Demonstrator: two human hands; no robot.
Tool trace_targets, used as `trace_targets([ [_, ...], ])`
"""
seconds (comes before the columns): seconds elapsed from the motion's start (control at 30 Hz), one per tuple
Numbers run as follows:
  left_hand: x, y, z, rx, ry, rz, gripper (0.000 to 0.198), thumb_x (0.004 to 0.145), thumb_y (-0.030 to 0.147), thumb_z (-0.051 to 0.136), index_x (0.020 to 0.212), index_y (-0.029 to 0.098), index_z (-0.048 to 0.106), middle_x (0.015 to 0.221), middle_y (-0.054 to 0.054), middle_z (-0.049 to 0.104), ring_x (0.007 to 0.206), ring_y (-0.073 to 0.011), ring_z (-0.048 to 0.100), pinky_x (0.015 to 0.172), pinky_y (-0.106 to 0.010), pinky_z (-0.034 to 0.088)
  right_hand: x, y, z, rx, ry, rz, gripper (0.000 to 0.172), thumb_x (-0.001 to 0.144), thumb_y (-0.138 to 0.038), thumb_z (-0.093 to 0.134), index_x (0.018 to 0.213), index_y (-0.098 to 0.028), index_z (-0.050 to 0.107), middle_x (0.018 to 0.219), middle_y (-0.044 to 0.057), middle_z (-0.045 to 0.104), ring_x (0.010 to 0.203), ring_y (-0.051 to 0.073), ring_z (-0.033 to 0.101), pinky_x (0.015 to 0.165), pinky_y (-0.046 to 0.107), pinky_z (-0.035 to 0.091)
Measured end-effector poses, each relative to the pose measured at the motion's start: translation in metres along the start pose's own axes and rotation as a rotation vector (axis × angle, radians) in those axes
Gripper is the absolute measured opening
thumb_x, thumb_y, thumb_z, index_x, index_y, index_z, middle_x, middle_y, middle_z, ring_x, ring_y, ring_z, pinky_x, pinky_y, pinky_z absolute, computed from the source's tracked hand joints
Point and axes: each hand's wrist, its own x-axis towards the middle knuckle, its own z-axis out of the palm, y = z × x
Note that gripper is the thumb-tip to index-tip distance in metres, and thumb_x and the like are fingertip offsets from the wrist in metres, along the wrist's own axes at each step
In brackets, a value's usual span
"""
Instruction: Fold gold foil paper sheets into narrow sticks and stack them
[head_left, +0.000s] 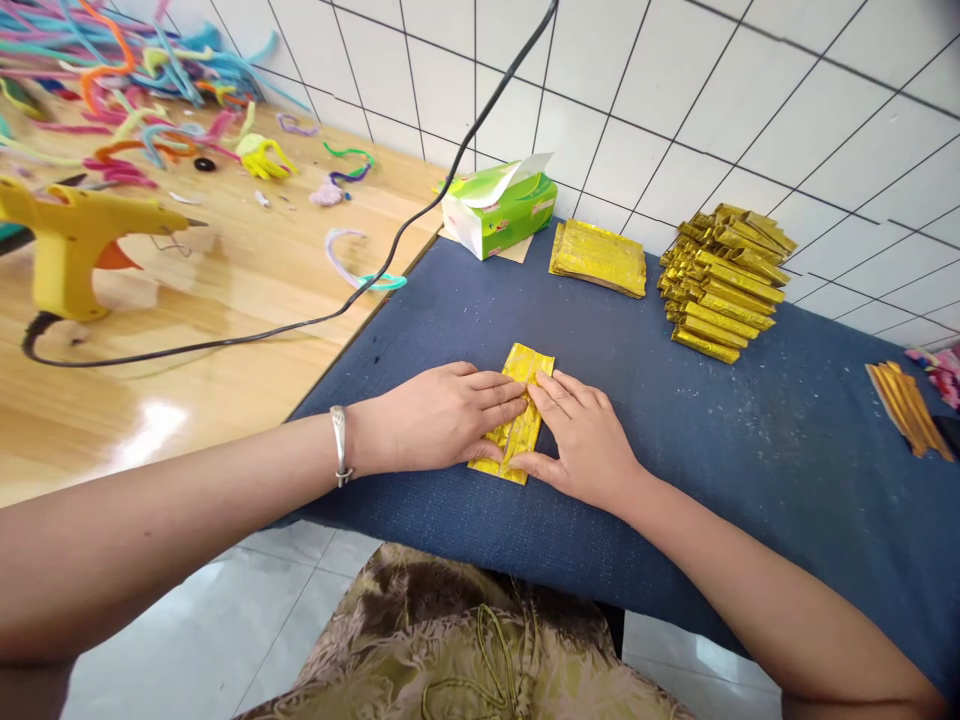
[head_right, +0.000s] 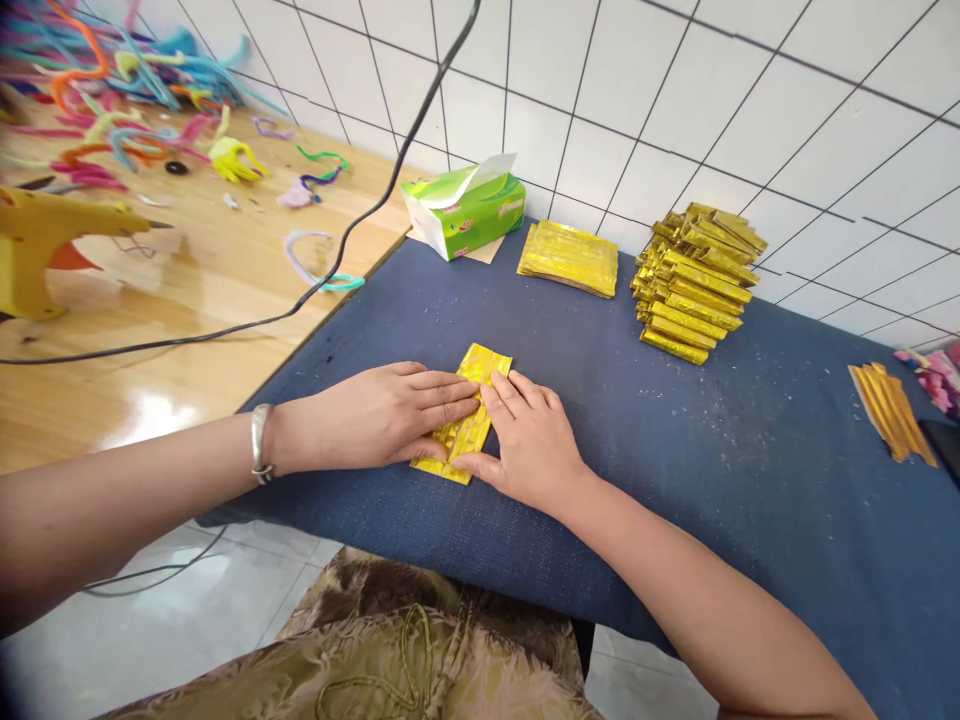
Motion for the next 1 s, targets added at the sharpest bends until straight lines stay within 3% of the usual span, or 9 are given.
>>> trace_targets([
  [0.17, 0.0, 0.001, -0.001, 0.014, -0.015, -0.001, 0.059, 0.09, 0.055, 0.035, 0.137, 0.02, 0.037, 0.14, -0.009, 0.042, 0.124, -0.0241, 0.042, 0.094, -0.035, 0.033, 0.0, 0.007, -0.001, 0.068, 0.045, 0.016, 0.074, 0.081, -0.063, 0.043, 0.134, -0.011, 0.04, 0.142, 0.015, 0.038, 0.13, 0.029, 0.033, 0.104, 0.047, 0.029],
  [0.37, 0.001, 0.002, -0.003, 0.006, -0.028, -0.012, 0.058, 0.09, 0.054, 0.035, 0.137, 0.019, 0.036, 0.137, -0.009, 0.046, 0.125, -0.0234, 0.041, 0.095, -0.035, 0.032, 0.009, 0.044, 0.002, 0.178, 0.138, 0.13, 0.051, 0.087, -0.046, 0.045, 0.13, -0.019, 0.045, 0.136, 0.009, 0.046, 0.127, 0.025, 0.038, 0.103, 0.045, 0.032],
  [0.67, 0.002, -0.017, -0.001, -0.098, 0.017, 0.043, 0.052, 0.09, 0.051, 0.039, 0.134, 0.024, 0.041, 0.137, -0.006, 0.046, 0.126, -0.0218, 0.042, 0.099, -0.033, 0.029, 0.048, 0.068, -0.004, 0.282, 0.011, 0.2, 0.035, 0.08, -0.025, 0.051, 0.114, -0.028, 0.059, 0.135, 0.003, 0.048, 0.126, 0.026, 0.036, 0.099, 0.053, 0.033],
  [0.83, 0.004, -0.033, -0.007, -0.163, -0.018, 0.106, 0.047, 0.091, 0.042, 0.042, 0.134, 0.026, 0.04, 0.139, -0.005, 0.044, 0.129, -0.019, 0.039, 0.101, -0.03, 0.026, 0.06, 0.075, -0.007, 0.339, 0.014, 0.189, 0.024, 0.078, -0.027, 0.053, 0.1, -0.026, 0.063, 0.132, 0.003, 0.05, 0.125, 0.026, 0.038, 0.099, 0.053, 0.032],
  [1.0, 0.009, -0.032, -0.01, -0.181, -0.034, 0.1, 0.039, 0.093, 0.039, 0.037, 0.128, 0.023, 0.047, 0.136, -0.006, 0.047, 0.128, -0.0181, 0.04, 0.104, -0.031, 0.024, 0.057, 0.076, -0.008, 0.379, 0.043, 0.192, 0.01, 0.077, -0.03, 0.057, 0.077, -0.022, 0.062, 0.128, 0.004, 0.053, 0.121, 0.025, 0.041, 0.097, 0.052, 0.033],
])
